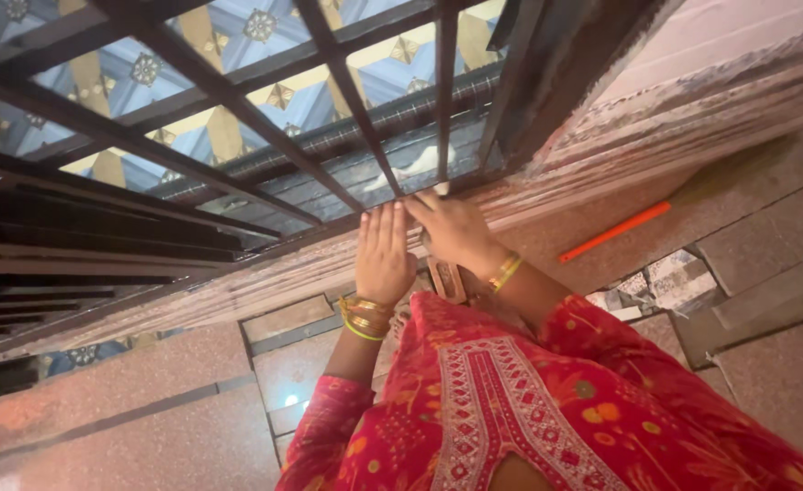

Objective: The person wipes the glass panes of a metal security gate using a white cloth. They clean the vertical bars and the horizontal frame of the gate, moving the cloth back and forth to remove dirt.

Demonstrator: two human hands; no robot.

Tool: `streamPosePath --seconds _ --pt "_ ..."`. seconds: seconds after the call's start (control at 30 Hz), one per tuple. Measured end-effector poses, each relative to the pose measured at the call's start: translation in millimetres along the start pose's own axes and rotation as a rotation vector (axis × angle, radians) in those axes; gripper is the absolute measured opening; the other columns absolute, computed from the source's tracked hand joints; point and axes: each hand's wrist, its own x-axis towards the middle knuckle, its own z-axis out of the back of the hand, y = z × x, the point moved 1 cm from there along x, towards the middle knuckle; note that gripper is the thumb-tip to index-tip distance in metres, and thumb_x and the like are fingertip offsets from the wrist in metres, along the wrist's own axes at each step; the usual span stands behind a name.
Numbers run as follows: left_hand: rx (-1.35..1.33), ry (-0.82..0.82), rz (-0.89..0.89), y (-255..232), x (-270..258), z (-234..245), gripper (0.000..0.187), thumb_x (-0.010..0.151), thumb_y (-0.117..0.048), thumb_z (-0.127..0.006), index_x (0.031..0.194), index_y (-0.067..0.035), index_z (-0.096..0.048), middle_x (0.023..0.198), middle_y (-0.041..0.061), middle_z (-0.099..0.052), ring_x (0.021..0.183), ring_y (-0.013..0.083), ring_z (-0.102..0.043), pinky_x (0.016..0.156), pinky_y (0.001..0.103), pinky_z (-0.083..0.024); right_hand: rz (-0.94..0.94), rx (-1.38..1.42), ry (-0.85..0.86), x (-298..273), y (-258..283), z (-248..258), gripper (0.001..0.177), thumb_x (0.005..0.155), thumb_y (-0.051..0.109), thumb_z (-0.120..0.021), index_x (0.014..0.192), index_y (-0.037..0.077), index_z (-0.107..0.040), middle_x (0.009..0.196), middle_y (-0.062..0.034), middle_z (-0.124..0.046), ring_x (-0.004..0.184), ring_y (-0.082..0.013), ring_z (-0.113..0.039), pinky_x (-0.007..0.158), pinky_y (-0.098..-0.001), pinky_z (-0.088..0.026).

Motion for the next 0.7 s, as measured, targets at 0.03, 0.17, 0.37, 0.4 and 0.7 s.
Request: streamPosePath --seconds 0.03,0.17,0.37,0.4,0.7 --pt "-0.006 0.009 -0.003 -5 7 -5 0.076 0.075 -0.007 -0.058 0.147 0.009 -0.044 0.144 0.026 -0.053 0.138 0.0403 -0.048 0.123 0.054 -0.03 -0.033 -0.004 0.0 -3 -9 3 0.056 0.077 0.012 -0.073 0.132 0.011 -0.061 0.127 -0.0099 -0.064 0.083 -0.0286 -0.07 0.069 -0.0439 -0.057" --pt "-0.003 -0.001 -0.031 -27 30 -22 0.069 0.079 -0.009 -0.058 0.145 0.007 -0.046 0.139 0.023 -0.057 0.133 0.0384 -0.052 0.12 0.052 -0.035 -0.095 -0.012 -0.005 -14 -33 22 0.056 0.077 0.015 -0.074 0.131 0.007 -0.062 0.124 -0.0114 -0.064 0.087 -0.0302 -0.069 0.072 -0.0443 -0.056" --pt "0.014 -0.076 -0.078 -40 43 -29 0.059 0.089 -0.012 -0.059 0.144 0.005 -0.049 0.136 0.021 -0.06 0.129 0.0353 -0.056 0.116 0.05 -0.039 -0.1 -0.072 -0.062 -29 -30 48 0.061 0.079 0.018 -0.074 0.137 0.006 -0.06 0.132 -0.0126 -0.062 0.092 -0.0304 -0.067 0.074 -0.0433 -0.056" --pt "0.02 -0.081 -0.076 -40 43 -28 0.058 0.088 -0.011 -0.058 0.144 0.005 -0.049 0.135 0.021 -0.061 0.129 0.0348 -0.057 0.116 0.049 -0.04 -0.097 -0.102 -0.076 -35 -26 51 0.062 0.081 0.018 -0.074 0.139 0.006 -0.059 0.136 -0.0131 -0.062 0.092 -0.0301 -0.067 0.074 -0.0434 -0.055" --pt "0.035 -0.062 -0.09 -27 45 -12 0.056 0.087 -0.006 -0.057 0.143 -0.007 -0.058 0.122 0.008 -0.064 0.102 0.0272 -0.06 0.096 0.041 -0.048 0.122 -0.312 -0.052 -40 -28 41 0.073 0.08 0.022 -0.072 0.145 -0.005 -0.05 0.148 -0.0194 -0.052 0.138 -0.0337 -0.052 0.107 -0.0428 -0.049"
